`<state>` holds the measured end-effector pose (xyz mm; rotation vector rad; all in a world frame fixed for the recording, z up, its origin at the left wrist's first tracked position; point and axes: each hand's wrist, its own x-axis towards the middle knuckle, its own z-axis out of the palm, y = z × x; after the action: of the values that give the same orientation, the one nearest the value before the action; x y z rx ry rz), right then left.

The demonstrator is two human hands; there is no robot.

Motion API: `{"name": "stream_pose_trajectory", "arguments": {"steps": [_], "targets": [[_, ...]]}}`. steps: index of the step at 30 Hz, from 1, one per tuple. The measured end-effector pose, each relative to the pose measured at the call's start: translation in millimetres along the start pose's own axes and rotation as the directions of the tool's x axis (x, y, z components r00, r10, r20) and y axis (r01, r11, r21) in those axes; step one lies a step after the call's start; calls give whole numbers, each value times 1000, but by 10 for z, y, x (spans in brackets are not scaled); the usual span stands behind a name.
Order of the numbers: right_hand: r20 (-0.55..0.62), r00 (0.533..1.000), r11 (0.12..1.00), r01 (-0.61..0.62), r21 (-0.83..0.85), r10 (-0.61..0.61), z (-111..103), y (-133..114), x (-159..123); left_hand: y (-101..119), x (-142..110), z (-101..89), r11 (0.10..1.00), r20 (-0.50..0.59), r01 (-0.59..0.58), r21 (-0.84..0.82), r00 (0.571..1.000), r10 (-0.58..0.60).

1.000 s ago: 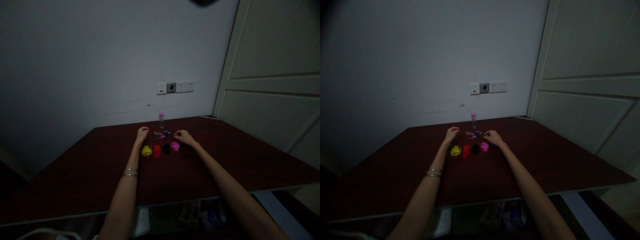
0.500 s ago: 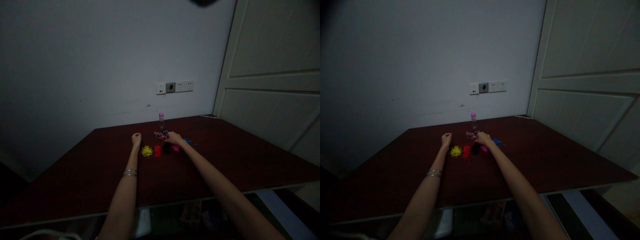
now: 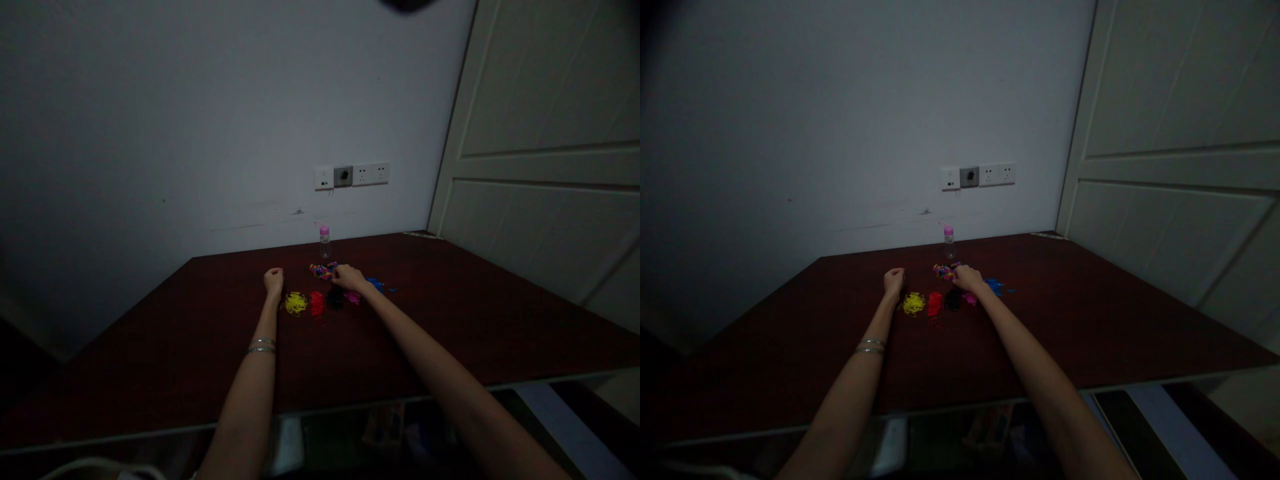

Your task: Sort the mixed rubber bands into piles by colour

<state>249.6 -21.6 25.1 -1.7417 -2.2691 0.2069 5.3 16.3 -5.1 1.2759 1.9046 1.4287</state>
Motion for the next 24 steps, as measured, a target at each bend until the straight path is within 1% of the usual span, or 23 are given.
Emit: {"name": "stream_pose_trajectory", "arguments": {"steps": [2, 5, 8, 11, 18, 21, 24], "targets": [[-29, 999, 1000, 17, 13, -17, -27, 12, -16, -24, 19, 12, 1000, -21, 17, -9, 1000, -17], [-111, 990, 996, 88, 22, -85, -88, 48, -62, -66, 40, 40, 1000, -45, 4, -22, 999, -5], [-205, 963, 984, 179, 16, -172, -147, 126, -138, -99, 56, 74, 999, -68, -24, -29, 997, 22], [-279, 935, 970, 239, 37, -219, -190, 253, -225, -108, 65, 103, 999, -56, -44, -11, 998, 43], [-389, 886, 945, 312, 98, -252, -330, 620, -424, -91, 41, 114, 995, -41, -81, 55, 996, 84], [-407, 881, 945, 308, 106, -241, -377, 786, -516, -104, 40, 115, 995, -19, -82, 56, 996, 83], [-406, 887, 949, 291, 118, -221, -386, 942, -602, -119, 54, 118, 995, -6, -83, 54, 996, 84]]}}
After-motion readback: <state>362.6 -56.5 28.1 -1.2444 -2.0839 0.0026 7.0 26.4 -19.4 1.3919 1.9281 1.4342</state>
